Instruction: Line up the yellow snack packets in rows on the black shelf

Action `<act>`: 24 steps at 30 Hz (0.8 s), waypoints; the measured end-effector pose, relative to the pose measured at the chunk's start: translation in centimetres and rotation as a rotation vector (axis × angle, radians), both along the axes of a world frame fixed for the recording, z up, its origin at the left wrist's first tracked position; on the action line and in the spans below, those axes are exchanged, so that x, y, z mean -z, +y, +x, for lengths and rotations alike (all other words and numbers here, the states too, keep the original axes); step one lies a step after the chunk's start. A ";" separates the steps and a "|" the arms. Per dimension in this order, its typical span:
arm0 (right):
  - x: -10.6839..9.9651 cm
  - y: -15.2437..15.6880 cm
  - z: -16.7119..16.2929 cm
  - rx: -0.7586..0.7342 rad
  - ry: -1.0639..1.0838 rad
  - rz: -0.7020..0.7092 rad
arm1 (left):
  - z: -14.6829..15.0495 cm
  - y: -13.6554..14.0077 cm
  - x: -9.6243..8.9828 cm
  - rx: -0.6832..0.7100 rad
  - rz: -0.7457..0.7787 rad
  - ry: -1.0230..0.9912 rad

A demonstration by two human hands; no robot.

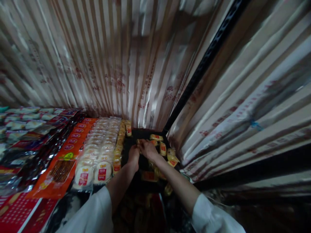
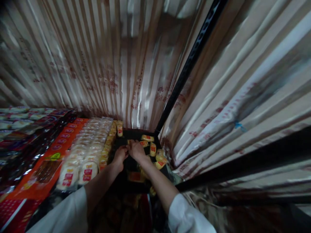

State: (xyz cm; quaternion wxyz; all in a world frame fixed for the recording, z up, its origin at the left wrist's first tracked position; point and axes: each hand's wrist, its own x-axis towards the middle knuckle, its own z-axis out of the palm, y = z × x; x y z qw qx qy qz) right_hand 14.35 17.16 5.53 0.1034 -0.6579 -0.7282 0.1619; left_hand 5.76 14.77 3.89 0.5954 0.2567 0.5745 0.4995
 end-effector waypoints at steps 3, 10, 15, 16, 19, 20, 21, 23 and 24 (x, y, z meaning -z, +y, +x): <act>0.2 0.1 -0.1 0.113 0.330 -0.080 | -0.1 -1.0 -0.7 -0.054 0.095 0.006; 0.4 -0.4 -0.9 0.273 0.942 -0.283 | -0.5 -1.7 -1.8 -0.215 0.232 -0.112; 1.1 0.3 -1.2 0.387 1.125 -0.309 | -1.2 -1.5 -0.9 -0.239 0.224 0.048; 1.2 0.5 -1.3 0.422 1.182 -0.304 | -1.2 -1.5 -0.5 -0.241 0.216 0.115; 1.6 1.0 -1.6 0.483 1.265 -0.298 | -1.2 -1.5 0.7 -0.208 0.200 0.263; 1.8 1.2 -1.7 0.491 1.271 -0.296 | -1.1 -1.5 1.0 -0.189 0.202 0.290; 2.0 1.3 -1.9 0.499 1.281 -0.291 | -1.1 -1.5 1.2 -0.171 0.205 0.314; 2.4 1.6 -2.2 0.489 1.297 -0.271 | -0.9 -1.3 1.5 -0.152 0.211 0.359; 2.7 1.8 -2.4 0.471 1.292 -0.258 | -0.9 -1.1 1.6 -0.153 0.215 0.372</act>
